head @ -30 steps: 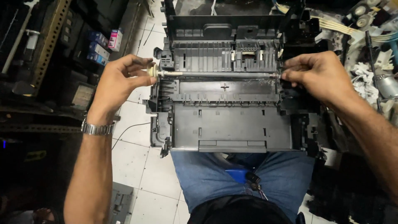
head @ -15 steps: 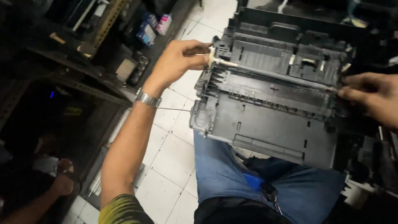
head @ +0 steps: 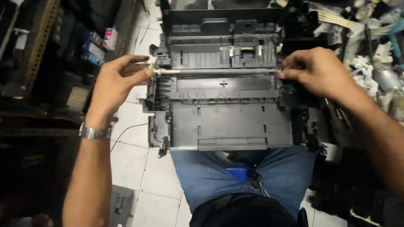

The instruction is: The person inserts a metal rod with a gear into a disassembled printer housing, rotates it to test fit, then removes it. They then place a black plastic cover over the housing and adjust it.

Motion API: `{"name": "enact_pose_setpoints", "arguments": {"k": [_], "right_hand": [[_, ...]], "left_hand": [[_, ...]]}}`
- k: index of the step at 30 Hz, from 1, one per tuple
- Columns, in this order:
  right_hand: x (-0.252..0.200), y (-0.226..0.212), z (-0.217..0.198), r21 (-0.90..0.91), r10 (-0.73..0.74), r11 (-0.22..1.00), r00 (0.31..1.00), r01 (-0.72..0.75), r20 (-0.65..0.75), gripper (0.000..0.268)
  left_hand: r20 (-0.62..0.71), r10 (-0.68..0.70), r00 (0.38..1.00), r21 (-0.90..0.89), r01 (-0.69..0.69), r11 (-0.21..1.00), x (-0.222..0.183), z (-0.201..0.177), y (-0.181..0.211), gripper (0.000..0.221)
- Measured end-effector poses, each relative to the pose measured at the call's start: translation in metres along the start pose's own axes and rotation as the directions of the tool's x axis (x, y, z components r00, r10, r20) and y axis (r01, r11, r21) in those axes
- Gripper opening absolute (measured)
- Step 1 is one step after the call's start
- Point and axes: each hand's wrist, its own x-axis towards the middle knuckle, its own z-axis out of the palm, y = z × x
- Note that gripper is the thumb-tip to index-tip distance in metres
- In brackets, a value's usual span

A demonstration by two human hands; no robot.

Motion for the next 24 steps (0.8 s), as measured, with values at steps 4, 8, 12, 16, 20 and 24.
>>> {"name": "enact_pose_setpoints", "arguments": {"k": [4,8,12,16,20,24], "right_hand": [[-0.008,-0.016,-0.002,-0.038,0.118,0.993,0.991,-0.116,0.061,0.033],[-0.01,-0.01,0.002,-0.136,0.041,0.99,0.998,-0.035,0.042,0.035],[-0.011,-0.002,0.005,-0.107,-0.02,0.994,1.0,0.021,0.015,0.034],[-0.01,0.0,0.005,-0.071,-0.019,0.997,1.0,0.019,-0.001,0.032],[-0.01,0.001,0.004,-0.079,-0.057,0.995,0.998,0.056,-0.006,0.029],[-0.009,0.003,0.004,-0.094,-0.071,0.993,0.997,0.07,-0.002,0.029]], "left_hand": [[-0.019,-0.061,0.998,-0.001,0.061,0.998,0.002,0.003,0.0,0.04],[-0.016,-0.017,1.0,0.022,0.018,1.0,0.007,0.003,-0.008,0.039],[0.019,0.014,1.0,0.055,-0.015,0.998,0.006,0.001,-0.007,0.041],[0.016,0.034,0.999,0.038,-0.035,0.999,0.004,0.002,-0.008,0.039],[0.016,0.111,0.994,0.055,-0.111,0.992,0.004,0.001,-0.014,0.035],[0.003,0.13,0.991,0.032,-0.13,0.991,0.002,0.002,-0.015,0.035]]}}
